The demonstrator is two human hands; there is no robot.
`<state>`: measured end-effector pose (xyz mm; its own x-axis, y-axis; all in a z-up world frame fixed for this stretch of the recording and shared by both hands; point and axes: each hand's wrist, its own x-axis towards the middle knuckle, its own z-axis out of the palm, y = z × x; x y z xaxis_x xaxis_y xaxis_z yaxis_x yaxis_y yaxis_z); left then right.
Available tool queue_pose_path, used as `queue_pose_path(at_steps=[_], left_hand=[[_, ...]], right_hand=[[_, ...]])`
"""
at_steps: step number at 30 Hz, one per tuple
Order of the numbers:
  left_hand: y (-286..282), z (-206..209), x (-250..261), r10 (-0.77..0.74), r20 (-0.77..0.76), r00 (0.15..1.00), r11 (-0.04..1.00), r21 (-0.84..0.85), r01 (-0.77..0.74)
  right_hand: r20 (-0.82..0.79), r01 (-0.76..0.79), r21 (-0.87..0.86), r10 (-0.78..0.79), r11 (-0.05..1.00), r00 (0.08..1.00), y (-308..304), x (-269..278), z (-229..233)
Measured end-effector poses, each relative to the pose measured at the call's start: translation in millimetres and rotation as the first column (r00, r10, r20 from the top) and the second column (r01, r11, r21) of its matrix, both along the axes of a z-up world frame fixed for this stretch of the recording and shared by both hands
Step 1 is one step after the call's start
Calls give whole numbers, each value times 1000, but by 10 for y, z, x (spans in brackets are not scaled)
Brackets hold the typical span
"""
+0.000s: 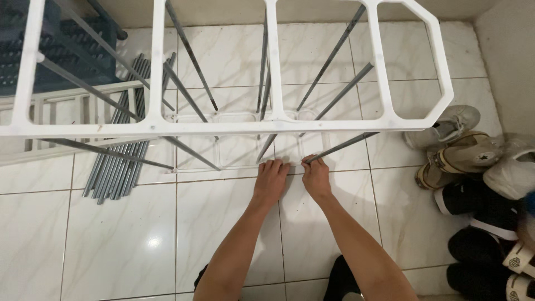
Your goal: The person inserts metal poles into a white plastic base frame, then attaches a white plastic shelf frame to the poles. The person continues to secure the shelf frame to the poles by hand.
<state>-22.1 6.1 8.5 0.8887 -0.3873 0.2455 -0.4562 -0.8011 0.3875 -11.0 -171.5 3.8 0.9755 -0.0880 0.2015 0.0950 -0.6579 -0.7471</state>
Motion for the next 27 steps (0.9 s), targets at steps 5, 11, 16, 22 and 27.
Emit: queue_pose_path(at_steps=[5, 11, 16, 22, 27], left_hand=[[318, -151, -247, 45, 10, 999, 999, -16, -45], [451, -257, -210, 225, -111, 968, 949, -199, -244], [336, -129, -68, 249, -145, 958, 925, -257, -279], [271, -8, 101, 240, -171, 956, 956, -128, -263], [211, -1, 163, 219, -51, 974, 961, -160, -225]], right_hand=[[-53, 96, -4, -96, 995, 994, -138, -74, 27], [-9, 207, 7, -207, 978, 978, -331, -94, 59], [-2, 437, -114, -440, 892, 898, -164, -206, -6], [-172, 109, 139, -84, 984, 981, 294, -118, 99], [-168, -92, 122, 112, 988, 979, 506, 127, 351]])
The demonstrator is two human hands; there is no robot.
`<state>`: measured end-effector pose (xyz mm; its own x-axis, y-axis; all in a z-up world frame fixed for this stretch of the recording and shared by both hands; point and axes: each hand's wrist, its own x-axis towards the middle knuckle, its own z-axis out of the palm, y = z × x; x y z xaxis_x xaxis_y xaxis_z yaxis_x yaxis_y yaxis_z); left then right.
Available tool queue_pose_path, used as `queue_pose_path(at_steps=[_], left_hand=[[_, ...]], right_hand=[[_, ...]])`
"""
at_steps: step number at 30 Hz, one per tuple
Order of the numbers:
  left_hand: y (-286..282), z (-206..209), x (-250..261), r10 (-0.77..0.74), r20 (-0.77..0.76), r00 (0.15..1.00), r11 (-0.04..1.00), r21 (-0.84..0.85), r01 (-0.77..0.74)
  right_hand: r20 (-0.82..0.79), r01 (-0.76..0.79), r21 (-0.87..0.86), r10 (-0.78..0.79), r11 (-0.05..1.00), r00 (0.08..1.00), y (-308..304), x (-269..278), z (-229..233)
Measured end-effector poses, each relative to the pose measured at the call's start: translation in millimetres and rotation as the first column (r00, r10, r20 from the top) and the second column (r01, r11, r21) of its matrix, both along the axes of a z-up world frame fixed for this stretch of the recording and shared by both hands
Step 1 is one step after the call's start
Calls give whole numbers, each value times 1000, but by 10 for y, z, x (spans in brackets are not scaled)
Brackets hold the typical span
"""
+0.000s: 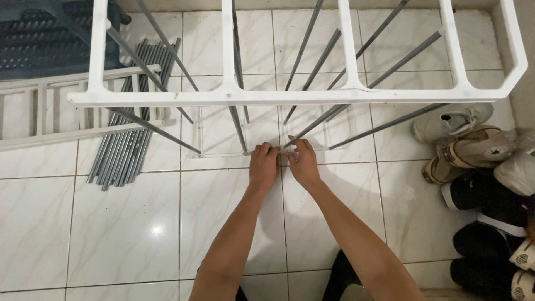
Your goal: The person inserts metal poles into a white plastic base frame, then attaches a white plastic shelf frame to the poles. The person continues to secure the shelf frame to the poles by hand.
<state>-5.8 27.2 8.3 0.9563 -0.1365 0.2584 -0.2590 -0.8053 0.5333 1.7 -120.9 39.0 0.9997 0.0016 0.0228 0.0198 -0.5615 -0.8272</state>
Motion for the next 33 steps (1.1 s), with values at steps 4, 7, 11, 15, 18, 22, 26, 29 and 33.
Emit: queue_pose_path(at_steps=[4, 7, 11, 15, 18, 22, 26, 29, 33], left_hand=[[-19, -37, 56, 73, -133, 988, 983, -158, -94], [23, -56, 105, 50, -201, 978, 972, -217, -94], [27, -67, 120, 38, -190, 981, 971, -223, -81], [24, -54, 127, 49, -190, 981, 976, -201, -87], [24, -58, 125, 46, -215, 976, 972, -216, -93], [35, -57, 132, 46, -248, 968, 971, -215, -101], [25, -80, 137, 44, -254, 966, 973, -209, -99], [22, -109, 145, 48, -265, 963, 972, -208, -105], [16, -146, 148, 48, -275, 960, 974, -201, -107]], right_hand=[[67, -42, -34, 44, 999, 997, 53, 117, -5], [73, -48, 1, 48, 999, 996, 24, 103, -86], [19, -53, -30, 54, 998, 998, -7, 54, -170], [33, -44, -47, 45, 998, 998, -30, 41, -171], [19, -44, -45, 45, 998, 999, -46, 29, -180], [48, -47, -73, 51, 996, 998, -40, 41, -202], [103, -71, -93, 81, 993, 991, -40, 50, -223], [51, -50, -102, 56, 993, 997, -36, 51, -219], [48, -36, -108, 41, 993, 998, -24, 31, -203]])
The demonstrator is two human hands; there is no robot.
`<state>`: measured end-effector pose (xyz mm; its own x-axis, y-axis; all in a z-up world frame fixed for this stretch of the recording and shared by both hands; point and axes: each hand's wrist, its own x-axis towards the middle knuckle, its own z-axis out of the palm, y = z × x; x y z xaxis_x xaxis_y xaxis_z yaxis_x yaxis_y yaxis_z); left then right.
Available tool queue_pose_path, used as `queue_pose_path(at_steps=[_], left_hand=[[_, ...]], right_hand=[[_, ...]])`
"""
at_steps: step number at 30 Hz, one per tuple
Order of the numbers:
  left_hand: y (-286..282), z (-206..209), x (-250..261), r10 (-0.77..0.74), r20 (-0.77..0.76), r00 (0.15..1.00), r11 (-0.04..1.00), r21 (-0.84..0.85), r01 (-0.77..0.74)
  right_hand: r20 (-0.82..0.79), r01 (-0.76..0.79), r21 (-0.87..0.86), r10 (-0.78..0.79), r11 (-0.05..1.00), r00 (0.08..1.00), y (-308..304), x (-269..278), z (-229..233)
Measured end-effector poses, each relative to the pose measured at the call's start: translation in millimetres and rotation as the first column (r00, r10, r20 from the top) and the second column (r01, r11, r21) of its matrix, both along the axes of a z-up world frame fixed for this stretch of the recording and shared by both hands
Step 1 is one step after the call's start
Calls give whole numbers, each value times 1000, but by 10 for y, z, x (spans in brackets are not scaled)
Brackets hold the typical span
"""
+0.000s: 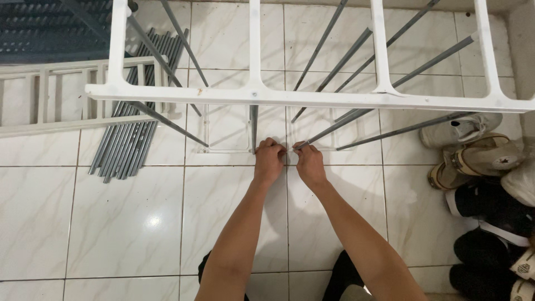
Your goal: The person inserts metal poles into a white plastic base frame, then attaches a white plastic shelf frame to the poles. The person continues to secure the shelf frame to the poles by hand.
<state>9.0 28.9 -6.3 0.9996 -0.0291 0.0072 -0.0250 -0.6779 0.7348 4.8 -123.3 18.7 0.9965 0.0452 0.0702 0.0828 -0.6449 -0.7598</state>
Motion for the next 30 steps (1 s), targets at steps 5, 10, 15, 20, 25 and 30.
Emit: queue_pose_path(at_steps=[5, 10, 15, 20, 25, 30], left_hand=[[7, -14, 5, 3, 7, 1000, 999, -34, -3], [13, 13, 6, -2, -9, 1000, 1000, -11, 2], [5, 32, 8, -3, -39, 999, 1000, -11, 2], [7, 58, 0, 11, 3, 1000, 999, -37, -10], [10, 65, 7, 14, 25, 1000, 999, -29, -14], [2, 51, 17, 18, 33, 999, 1000, -10, -18]], right_hand=[[42, 0, 1, 0, 1000, 999, 3, 1, -28], [63, 8, 19, -9, 1000, 998, -2, -24, -77], [56, 24, 38, -26, 999, 998, -23, -34, -97], [89, 15, 59, -21, 998, 996, -23, -38, -59], [61, 52, 48, -54, 998, 997, 3, -45, -12], [110, 25, 19, -27, 1000, 994, 12, -14, -6]])
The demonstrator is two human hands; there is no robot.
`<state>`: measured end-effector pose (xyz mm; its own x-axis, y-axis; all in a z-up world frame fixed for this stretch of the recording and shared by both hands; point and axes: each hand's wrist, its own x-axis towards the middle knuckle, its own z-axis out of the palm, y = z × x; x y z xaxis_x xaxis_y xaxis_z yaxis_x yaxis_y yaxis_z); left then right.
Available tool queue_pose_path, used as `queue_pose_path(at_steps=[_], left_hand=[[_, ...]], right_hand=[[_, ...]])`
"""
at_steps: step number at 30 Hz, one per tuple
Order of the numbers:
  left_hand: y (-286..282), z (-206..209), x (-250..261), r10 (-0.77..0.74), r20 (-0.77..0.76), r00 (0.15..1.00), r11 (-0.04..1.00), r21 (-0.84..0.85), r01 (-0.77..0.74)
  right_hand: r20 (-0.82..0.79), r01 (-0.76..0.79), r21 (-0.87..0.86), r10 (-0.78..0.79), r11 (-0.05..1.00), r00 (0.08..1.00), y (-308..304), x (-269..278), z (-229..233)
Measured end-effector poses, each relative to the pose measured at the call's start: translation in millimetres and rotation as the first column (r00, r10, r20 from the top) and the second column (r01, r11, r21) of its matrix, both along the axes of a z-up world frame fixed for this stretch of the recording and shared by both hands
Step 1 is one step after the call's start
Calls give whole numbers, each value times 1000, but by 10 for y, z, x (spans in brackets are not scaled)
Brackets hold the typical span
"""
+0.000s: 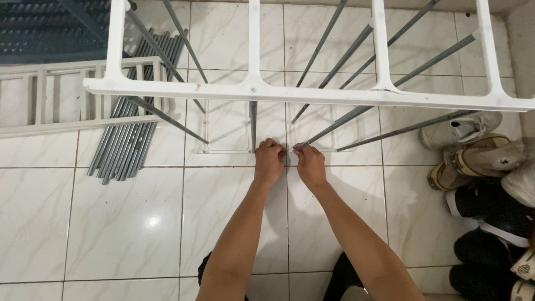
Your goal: The person inserts metal poles into a white plastic base frame, then attaches a white plastic shelf frame to the poles. The person continues to secure the shelf frame to the poles by hand.
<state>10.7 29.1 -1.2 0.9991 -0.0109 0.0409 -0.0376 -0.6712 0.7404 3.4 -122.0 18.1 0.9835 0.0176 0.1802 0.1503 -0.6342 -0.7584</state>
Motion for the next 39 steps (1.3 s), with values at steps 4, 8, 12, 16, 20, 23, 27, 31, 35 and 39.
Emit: queue_pose_path(at_steps=[4, 8, 12, 16, 20, 23, 27, 31, 35, 39], left_hand=[[-2, 7, -7, -3, -14, 1000, 1000, -2, 3], [9, 40, -14, -2, -11, 1000, 1000, -14, 2], [10, 50, -4, -13, -6, 1000, 1000, -10, 13], [23, 33, -12, -14, 11, 1000, 1000, -12, 14], [19, 32, -8, -10, 15, 1000, 1000, -18, 11], [28, 38, -5, -13, 5, 1000, 1000, -6, 13], [19, 60, -3, -3, -15, 1000, 1000, -28, 3], [12, 74, -6, -10, -35, 999, 1000, -12, 9], [8, 71, -14, -6, -57, 998, 1000, 7, 7], [12, 80, 25, 1, -56, 998, 1000, -12, -1]], right_hand=[[-56, 11, -12, -11, 1000, 998, 3, 0, -15], [-4, 25, -14, -25, 1000, 1000, 39, -20, 33], [-69, 29, 10, -28, 1000, 997, 48, -20, 146], [-71, 15, -55, -19, 998, 997, 61, 15, 210], [-110, -26, -18, 24, 1000, 994, 29, 65, 184], [-82, -70, -36, 67, 997, 994, -8, 97, 130], [-41, -90, -71, 87, 993, 995, -22, 119, 73], [-63, -63, -99, 57, 993, 996, 7, 113, 33], [-48, -42, -107, 37, 993, 998, 40, 100, -11], [79, -57, -185, 73, 981, 994, 58, 144, -55]])
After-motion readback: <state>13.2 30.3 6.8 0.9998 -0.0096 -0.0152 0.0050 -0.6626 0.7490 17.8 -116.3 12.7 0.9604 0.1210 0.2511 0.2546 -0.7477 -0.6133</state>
